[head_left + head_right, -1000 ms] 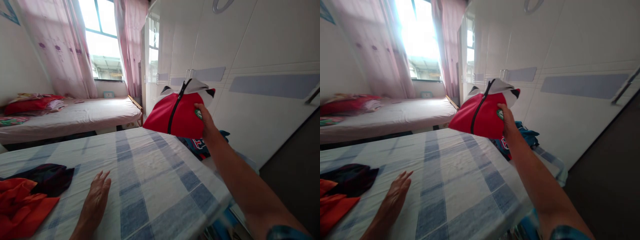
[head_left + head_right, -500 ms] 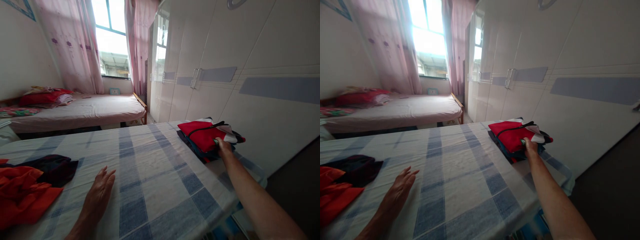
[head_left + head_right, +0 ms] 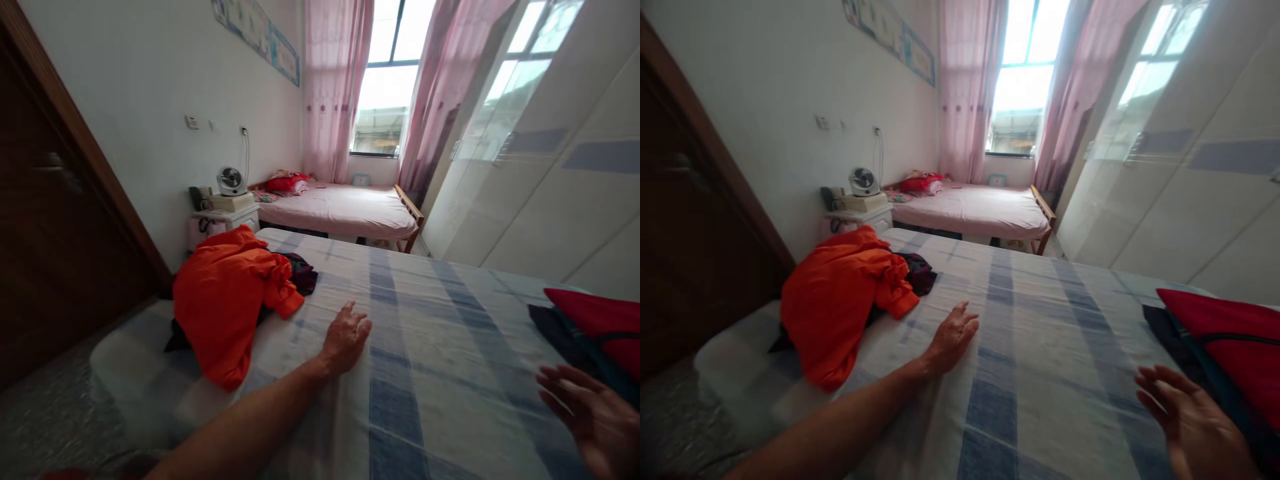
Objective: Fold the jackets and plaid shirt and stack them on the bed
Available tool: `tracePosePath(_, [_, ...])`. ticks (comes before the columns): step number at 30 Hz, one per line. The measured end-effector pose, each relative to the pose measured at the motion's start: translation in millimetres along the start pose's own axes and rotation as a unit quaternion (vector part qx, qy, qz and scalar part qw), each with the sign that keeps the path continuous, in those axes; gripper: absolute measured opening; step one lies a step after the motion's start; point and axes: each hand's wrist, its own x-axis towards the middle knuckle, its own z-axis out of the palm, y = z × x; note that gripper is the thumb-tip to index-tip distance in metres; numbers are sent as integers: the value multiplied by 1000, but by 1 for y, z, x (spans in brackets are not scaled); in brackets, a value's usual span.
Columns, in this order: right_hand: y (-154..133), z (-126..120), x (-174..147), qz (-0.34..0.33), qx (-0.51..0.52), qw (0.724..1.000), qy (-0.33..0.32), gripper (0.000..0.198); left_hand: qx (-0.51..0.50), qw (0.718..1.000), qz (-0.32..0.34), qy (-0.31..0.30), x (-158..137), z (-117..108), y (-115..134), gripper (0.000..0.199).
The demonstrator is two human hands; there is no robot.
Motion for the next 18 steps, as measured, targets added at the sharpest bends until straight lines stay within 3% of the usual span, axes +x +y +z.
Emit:
tracePosePath(3, [-14, 36, -8, 75, 36, 995, -61, 30, 4, 1000, 19, 21, 3, -19, 4, 31])
tracePosePath(7, [-12, 49, -6, 11, -143, 983, -119, 27, 42, 994, 29, 102, 14, -84, -11, 27])
tracePosePath(13, [14, 45, 8, -41, -182, 975, -120, 29, 167, 934, -96, 302, 12, -217, -85, 34])
tracePosePath(15, [15, 47, 8, -38, -185, 975, -114, 28, 188, 916, -144, 325, 5, -244, -111, 30])
tracePosePath(18, [10, 50, 5, -35, -183, 976, -111, 24, 192, 908, -186, 324, -3, -262, -140, 28])
